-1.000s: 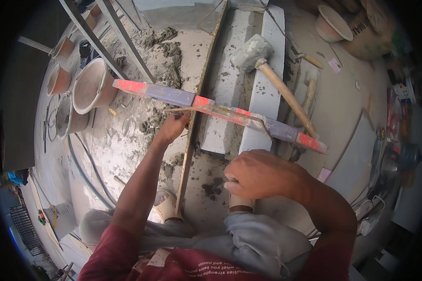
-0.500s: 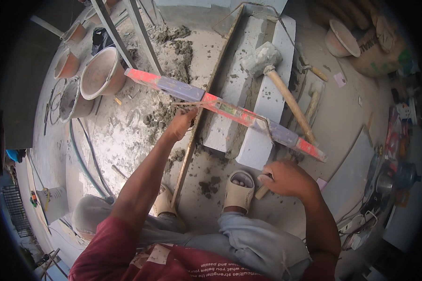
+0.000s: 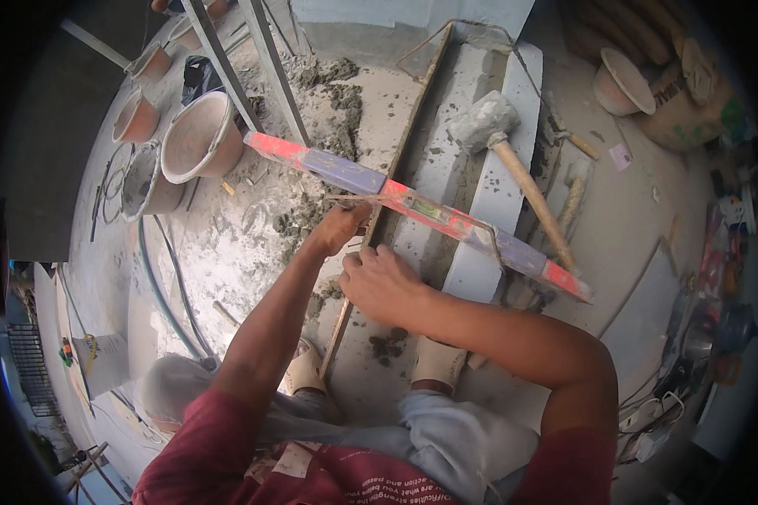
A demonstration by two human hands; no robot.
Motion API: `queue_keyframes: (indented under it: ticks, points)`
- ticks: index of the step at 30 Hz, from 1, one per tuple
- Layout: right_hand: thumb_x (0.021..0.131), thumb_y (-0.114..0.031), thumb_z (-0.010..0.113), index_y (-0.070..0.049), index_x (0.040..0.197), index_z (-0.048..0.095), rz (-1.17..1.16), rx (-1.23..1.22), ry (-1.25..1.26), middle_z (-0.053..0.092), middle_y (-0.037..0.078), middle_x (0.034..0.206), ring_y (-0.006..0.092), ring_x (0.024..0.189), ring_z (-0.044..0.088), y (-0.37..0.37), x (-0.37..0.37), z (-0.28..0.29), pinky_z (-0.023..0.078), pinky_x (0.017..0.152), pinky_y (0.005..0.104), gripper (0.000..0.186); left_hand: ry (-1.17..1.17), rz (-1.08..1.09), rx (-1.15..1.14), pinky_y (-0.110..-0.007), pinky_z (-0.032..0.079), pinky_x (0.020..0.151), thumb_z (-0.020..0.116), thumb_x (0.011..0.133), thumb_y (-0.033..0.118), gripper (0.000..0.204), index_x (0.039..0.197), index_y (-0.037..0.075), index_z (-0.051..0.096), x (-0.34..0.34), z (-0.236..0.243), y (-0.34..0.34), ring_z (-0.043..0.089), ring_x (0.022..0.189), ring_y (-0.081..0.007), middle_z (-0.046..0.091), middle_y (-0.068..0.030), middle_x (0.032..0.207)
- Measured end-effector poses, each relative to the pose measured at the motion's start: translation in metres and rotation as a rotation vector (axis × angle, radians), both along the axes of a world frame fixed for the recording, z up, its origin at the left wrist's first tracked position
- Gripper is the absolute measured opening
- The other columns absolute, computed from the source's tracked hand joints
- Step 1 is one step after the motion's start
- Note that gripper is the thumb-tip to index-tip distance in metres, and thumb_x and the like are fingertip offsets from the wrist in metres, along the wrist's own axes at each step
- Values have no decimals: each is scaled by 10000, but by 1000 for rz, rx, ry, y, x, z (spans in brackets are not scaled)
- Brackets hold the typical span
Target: The person levels and secures stair treads using a spirit level, mallet, and trowel. They adjust the treads, tap them into place, and spread mortar between the steps. Another person pours additional mortar onto the stairs while the recorder continues to level and adjust the treads.
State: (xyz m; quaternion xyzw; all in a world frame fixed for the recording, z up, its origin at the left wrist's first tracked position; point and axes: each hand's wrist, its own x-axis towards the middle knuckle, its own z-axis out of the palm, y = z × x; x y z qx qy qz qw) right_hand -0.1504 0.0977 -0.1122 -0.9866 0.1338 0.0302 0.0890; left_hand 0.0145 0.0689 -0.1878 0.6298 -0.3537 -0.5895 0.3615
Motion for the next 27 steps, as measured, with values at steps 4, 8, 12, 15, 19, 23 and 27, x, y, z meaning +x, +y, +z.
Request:
queue_keyframes:
  ticks: [4,8,12,15,19,23,27]
  points:
    - [778,-83,599,-65,859,638,72,12,-40,575,80,895,257,866,602,-4,3,-9,484,796,404,91,37,-57,2,-330,356,612,560,943,308,337,725,63,484,10,-9,-1,390,659,-134,439,-1,682]
    - [831,-143,585,-53,864,696,99,-4,-86,641,91,878,268,884,644,-7,2,-10,488,776,402,147,-183,-220,-45,-335,358,615,559,949,312,345,744,44,487,21,-23,-7,390,664,-138,437,-3,684]
    - [822,-132,582,-51,846,694,102,-15,-104,640,88,852,259,855,656,-8,0,-12,500,758,382,140,-201,-232,-73,-338,353,616,563,949,313,347,757,35,487,18,-17,-9,388,664,-142,430,1,681]
    - [820,-129,580,-51,839,691,110,-25,-111,638,87,838,253,831,665,-9,2,-11,506,734,378,137,-236,-273,-111,-351,362,625,554,953,309,330,785,28,508,22,-21,-11,399,666,-157,438,-17,686]
    - [820,-126,578,-55,825,686,121,-28,-116,635,88,826,249,808,667,-10,4,-9,505,719,378,130,-322,-334,-187,-383,380,648,542,955,307,313,846,13,553,28,-24,-11,413,673,-195,454,-70,711]
    - [820,-124,578,-59,807,679,116,-15,-130,632,88,815,250,803,668,-11,3,-11,501,709,380,121,-347,-397,-174,-386,429,702,540,957,325,316,934,19,616,30,-16,-12,486,733,-212,540,-110,784]
    - [819,-126,584,-51,810,666,106,29,-116,632,94,831,250,805,669,-11,3,-11,496,697,385,112,-356,-347,-95,-384,480,783,557,973,416,438,1029,-7,658,26,-13,-8,580,819,-218,660,-126,897]
